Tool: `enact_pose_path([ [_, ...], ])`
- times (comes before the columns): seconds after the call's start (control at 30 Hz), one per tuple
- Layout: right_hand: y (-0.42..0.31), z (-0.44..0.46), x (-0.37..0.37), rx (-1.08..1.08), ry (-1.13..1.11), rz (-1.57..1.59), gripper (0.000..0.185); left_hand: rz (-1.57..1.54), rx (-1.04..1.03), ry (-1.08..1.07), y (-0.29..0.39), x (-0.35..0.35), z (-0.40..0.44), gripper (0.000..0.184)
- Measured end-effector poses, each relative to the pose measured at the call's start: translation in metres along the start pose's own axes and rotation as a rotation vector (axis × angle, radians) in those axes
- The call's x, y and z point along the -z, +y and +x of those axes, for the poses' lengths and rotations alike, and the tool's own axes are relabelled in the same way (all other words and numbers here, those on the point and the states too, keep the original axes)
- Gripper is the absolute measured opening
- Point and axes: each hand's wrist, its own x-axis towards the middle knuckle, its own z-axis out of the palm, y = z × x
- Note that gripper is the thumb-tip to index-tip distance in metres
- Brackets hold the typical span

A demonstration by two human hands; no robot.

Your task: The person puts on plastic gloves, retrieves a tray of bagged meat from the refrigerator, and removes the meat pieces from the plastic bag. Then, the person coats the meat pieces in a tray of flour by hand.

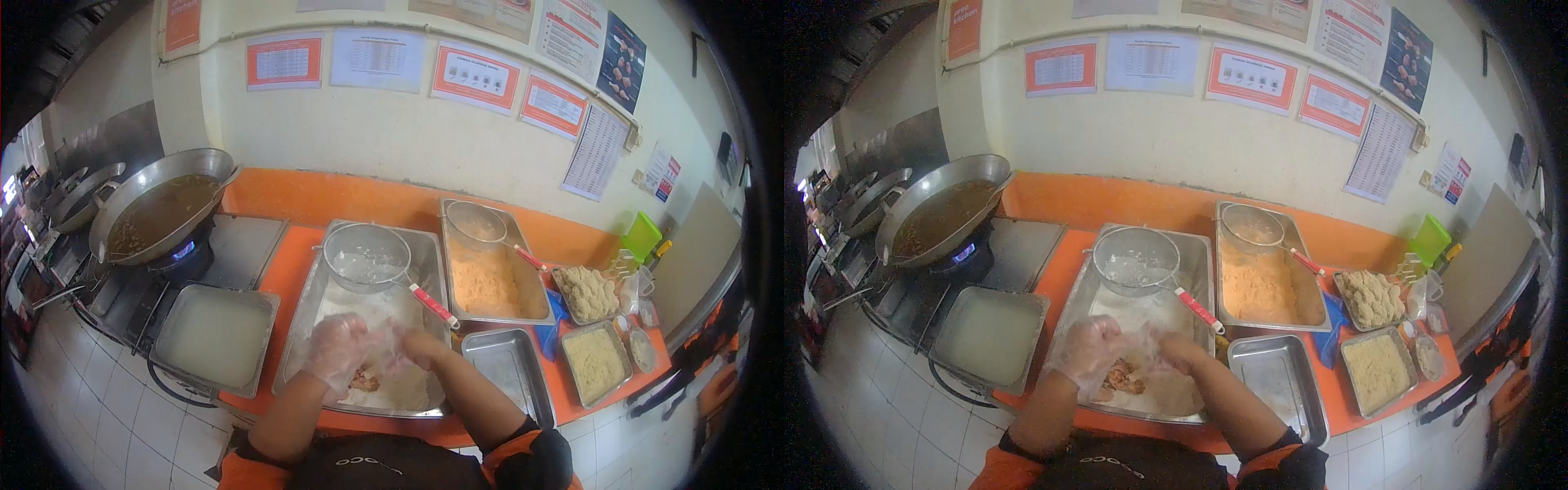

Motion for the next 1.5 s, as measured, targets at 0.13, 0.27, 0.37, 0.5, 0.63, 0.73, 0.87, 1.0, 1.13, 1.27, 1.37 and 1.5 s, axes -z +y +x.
enact_pose_path([
  [0.13,-0.014,-0.013,-0.008,0.155,0.117,0.797,0.042,-0.158,0.118,-0.165,-0.007,-0.021,-0.025,0.029],
  [0.27,-0.006,-0.010,-0.018,0.108,0.059,0.723,0.037,-0.058,-0.039,-0.119,-0.015,-0.034,-0.019,0.028],
  [0.37,-0.005,-0.009,-0.025,0.186,0.048,0.682,0.032,0.163,-0.125,-0.008,-0.015,-0.036,-0.011,0.026],
  [0.5,-0.007,-0.012,-0.031,0.181,0.090,0.782,0.026,0.197,-0.190,0.093,-0.011,-0.039,-0.008,0.025],
  [0.63,0.009,0.004,-0.028,0.386,0.147,0.799,0.024,0.057,-0.013,-0.070,-0.019,-0.037,-0.011,0.022],
  [0.73,0.029,0.023,-0.019,0.258,0.344,0.997,0.025,-0.049,0.034,-0.190,-0.027,-0.041,-0.018,0.021],
  [0.87,-0.008,-0.004,-0.031,0.130,0.364,1.072,0.028,0.248,-0.135,-0.199,-0.015,-0.037,-0.026,0.021],
  [1.0,0.015,0.015,-0.023,0.253,0.257,1.047,0.028,0.177,-0.082,-0.240,-0.028,-0.037,-0.022,0.021],
  [1.13,0.033,0.024,-0.019,0.298,0.303,0.621,0.026,0.154,-0.100,-0.191,-0.026,-0.038,-0.023,0.021],
  [1.27,-0.005,0.002,-0.036,0.105,0.302,0.795,0.033,0.164,-0.144,-0.161,-0.031,-0.047,-0.024,0.021],
  [1.37,0.012,0.013,-0.037,0.196,0.203,0.803,0.046,0.203,-0.169,-0.114,-0.032,-0.048,-0.024,0.021],
  [1.5,-0.008,0.017,-0.040,0.191,0.131,0.744,0.065,0.091,-0.105,-0.200,-0.035,-0.043,-0.023,0.020],
])
